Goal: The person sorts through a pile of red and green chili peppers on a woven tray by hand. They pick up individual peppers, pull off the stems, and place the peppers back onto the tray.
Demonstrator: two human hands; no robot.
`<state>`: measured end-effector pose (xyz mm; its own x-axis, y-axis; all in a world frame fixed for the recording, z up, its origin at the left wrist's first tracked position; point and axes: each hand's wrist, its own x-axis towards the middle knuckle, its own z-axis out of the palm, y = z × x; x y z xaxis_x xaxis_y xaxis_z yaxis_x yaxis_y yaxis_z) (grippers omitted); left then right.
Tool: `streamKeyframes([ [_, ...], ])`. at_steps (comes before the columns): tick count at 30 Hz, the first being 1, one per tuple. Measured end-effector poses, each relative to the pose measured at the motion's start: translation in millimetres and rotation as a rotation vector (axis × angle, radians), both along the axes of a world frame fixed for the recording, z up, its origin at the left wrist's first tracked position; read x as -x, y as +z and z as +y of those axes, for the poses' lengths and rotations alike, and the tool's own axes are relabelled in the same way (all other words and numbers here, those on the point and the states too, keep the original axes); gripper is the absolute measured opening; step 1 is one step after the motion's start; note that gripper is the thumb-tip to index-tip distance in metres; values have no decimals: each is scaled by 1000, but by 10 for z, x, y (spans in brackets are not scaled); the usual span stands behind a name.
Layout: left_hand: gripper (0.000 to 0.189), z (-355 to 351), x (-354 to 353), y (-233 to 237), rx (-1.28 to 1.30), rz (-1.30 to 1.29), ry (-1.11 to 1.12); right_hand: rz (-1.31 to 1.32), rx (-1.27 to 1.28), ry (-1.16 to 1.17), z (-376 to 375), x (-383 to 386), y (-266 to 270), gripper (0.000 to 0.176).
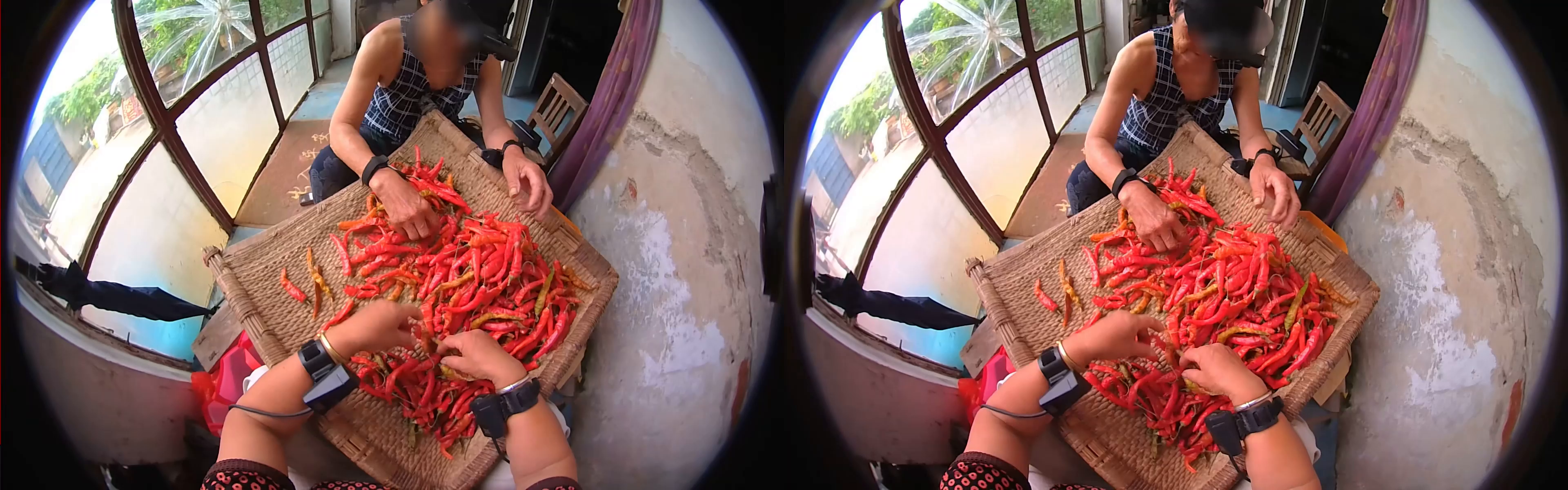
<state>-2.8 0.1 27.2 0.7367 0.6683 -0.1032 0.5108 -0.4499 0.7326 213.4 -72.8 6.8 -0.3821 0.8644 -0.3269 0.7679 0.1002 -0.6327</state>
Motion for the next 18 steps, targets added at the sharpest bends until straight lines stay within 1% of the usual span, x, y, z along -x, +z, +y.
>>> streamKeyframes([
  [1,23,69,21,15,-4,-71,59,-19,-64,56,-11,-28,-78,24],
  [2,18,94,31,48,110,-158,258,-37,-128,111,-17,-43,-138,24],
  [3,23,206,68,-76,155,-310,337,-34,-124,110,-19,-39,-170,24],
  [5,28,318,81,-161,111,-567,592,-17,-208,122,-32,-24,-200,23],
  [6,28,330,79,-217,114,-567,587,-18,-206,117,-32,-14,-190,23],
  [8,35,317,47,-306,-377,-466,705,-21,-238,82,-12,4,-140,20],
  [9,35,269,18,-276,-366,-471,687,-27,-233,62,-7,15,-97,20],
  [11,43,108,-46,-136,-273,-291,173,268,-213,-24,2,1,12,20],
  [12,45,17,-89,-121,-281,-310,26,370,-172,-35,6,-5,44,18],
  [13,47,-80,-129,-97,-288,-319,-107,379,-167,-22,-10,16,125,18],
  [14,45,-146,-157,-32,-170,-337,-156,500,-19,-130,-37,33,240,16],
  [15,41,-128,-198,-67,-188,-420,-237,612,130,-243,-43,37,296,14],
  [16,40,-130,-162,-61,-46,-316,-233,695,38,-189,-39,18,278,12],
  [17,38,-147,-167,-32,101,-216,-239,688,39,-202,-56,-1,281,12],
  [18,38,-178,-207,-58,109,-224,-250,753,40,-225,-63,-15,293,13],
])
